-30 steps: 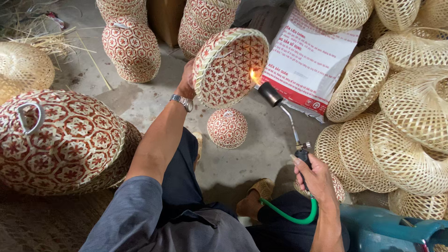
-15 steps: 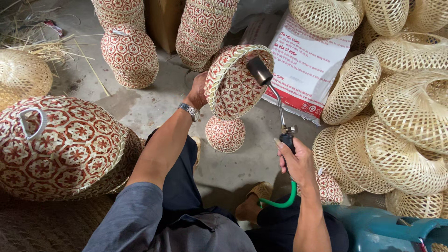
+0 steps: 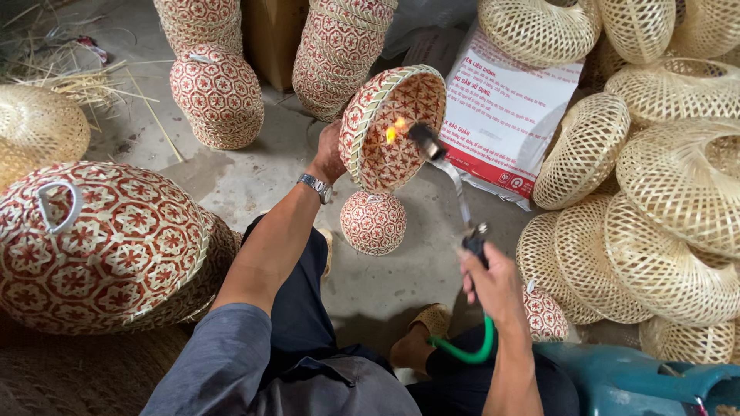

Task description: The person sits on the floor and uses a handheld blowtorch to apply flame to the surface of woven baskets. They pick up individual baskets, rotate them to expose different areas to the flame, and then place them back into a stack. The process is repeated for multiple baskets.

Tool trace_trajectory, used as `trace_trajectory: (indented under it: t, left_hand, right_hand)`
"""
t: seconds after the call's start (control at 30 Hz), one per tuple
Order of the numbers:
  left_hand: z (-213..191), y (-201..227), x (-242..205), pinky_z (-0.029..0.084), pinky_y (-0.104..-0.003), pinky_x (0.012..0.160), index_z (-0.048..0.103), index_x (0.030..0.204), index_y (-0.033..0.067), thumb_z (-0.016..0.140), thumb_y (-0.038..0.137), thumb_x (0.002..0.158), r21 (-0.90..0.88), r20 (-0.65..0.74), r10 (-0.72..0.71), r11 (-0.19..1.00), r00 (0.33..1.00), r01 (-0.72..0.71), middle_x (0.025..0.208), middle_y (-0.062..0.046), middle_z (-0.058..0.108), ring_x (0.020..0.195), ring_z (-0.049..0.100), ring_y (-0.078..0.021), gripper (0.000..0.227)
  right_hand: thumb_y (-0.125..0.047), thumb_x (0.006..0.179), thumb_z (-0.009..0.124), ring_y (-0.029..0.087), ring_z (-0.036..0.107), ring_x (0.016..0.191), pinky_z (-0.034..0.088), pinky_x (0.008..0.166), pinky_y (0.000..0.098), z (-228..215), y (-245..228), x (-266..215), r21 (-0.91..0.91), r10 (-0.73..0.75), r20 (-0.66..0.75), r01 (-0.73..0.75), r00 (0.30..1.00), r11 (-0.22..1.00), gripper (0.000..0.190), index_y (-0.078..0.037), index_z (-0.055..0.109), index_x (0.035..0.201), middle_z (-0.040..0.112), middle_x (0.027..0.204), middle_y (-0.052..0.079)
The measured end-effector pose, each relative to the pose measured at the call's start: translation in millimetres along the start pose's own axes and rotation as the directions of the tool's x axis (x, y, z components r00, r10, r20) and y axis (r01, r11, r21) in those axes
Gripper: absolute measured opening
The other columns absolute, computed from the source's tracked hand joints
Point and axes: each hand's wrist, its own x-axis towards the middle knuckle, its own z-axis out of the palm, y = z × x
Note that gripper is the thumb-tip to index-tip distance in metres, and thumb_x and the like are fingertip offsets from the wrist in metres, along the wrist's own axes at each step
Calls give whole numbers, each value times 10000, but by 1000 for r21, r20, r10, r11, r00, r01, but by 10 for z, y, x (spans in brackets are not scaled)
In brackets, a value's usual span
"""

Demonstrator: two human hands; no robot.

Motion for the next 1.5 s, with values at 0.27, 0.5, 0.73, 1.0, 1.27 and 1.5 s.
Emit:
trace_trajectory:
  t: [0.27,0.5,0.73,1.0,1.27,1.5]
  left_hand:
    - [130,64,-90,523,-472,1102,561,1418,-49,408,257,1087,-618,232,73,-759,970,205,1367,-207,657,1214,664,-313,477]
    - [-11,669,-361,527,-468,1040,500,1420,69,334,599,972,-444,422,137,-831,896,336,1361,-153,635,1196,661,-307,712]
    - [251,734,-532,404,-471,1177,414,1548,96,457,491,1076,-722,366,128,-586,922,368,1537,-135,489,1367,498,-272,617]
    - [-848,839,-165,479,-441,1051,382,1593,154,619,639,877,-855,367,15,398,930,331,1413,-194,618,1277,625,-302,897]
    - [-527,1094,-275,565,-403,942,656,1366,137,606,399,993,-447,536,171,888,826,106,1130,-187,761,1022,731,-301,459]
    - [219,995,-530,523,-487,930,712,1121,35,603,172,871,-382,439,152,924,886,30,1037,-269,712,1007,674,-404,306]
  right_hand:
    - [-197,969,683,83,549,515,461,410,244,-5,191,148,151,-194,-102,208,976,966,196,-27,605,910,609,706,35]
    - [-204,909,761,84,534,500,434,378,247,261,250,716,414,-142,-370,300,918,859,296,-90,501,991,596,748,-5]
    - [-88,868,807,91,522,488,427,394,246,271,268,876,362,-194,-429,365,882,858,302,-72,527,981,585,725,20]
    - [-155,846,838,64,519,492,432,391,242,-271,252,673,-52,-250,-427,253,869,966,367,-55,509,975,588,750,-5]
    - [-210,804,885,83,515,481,428,410,267,-218,396,720,-236,-255,-365,176,895,956,384,-17,573,918,595,688,24]
    - [-265,850,845,92,518,472,420,414,261,-218,358,645,-243,-217,-375,130,901,961,371,-11,595,950,614,693,61]
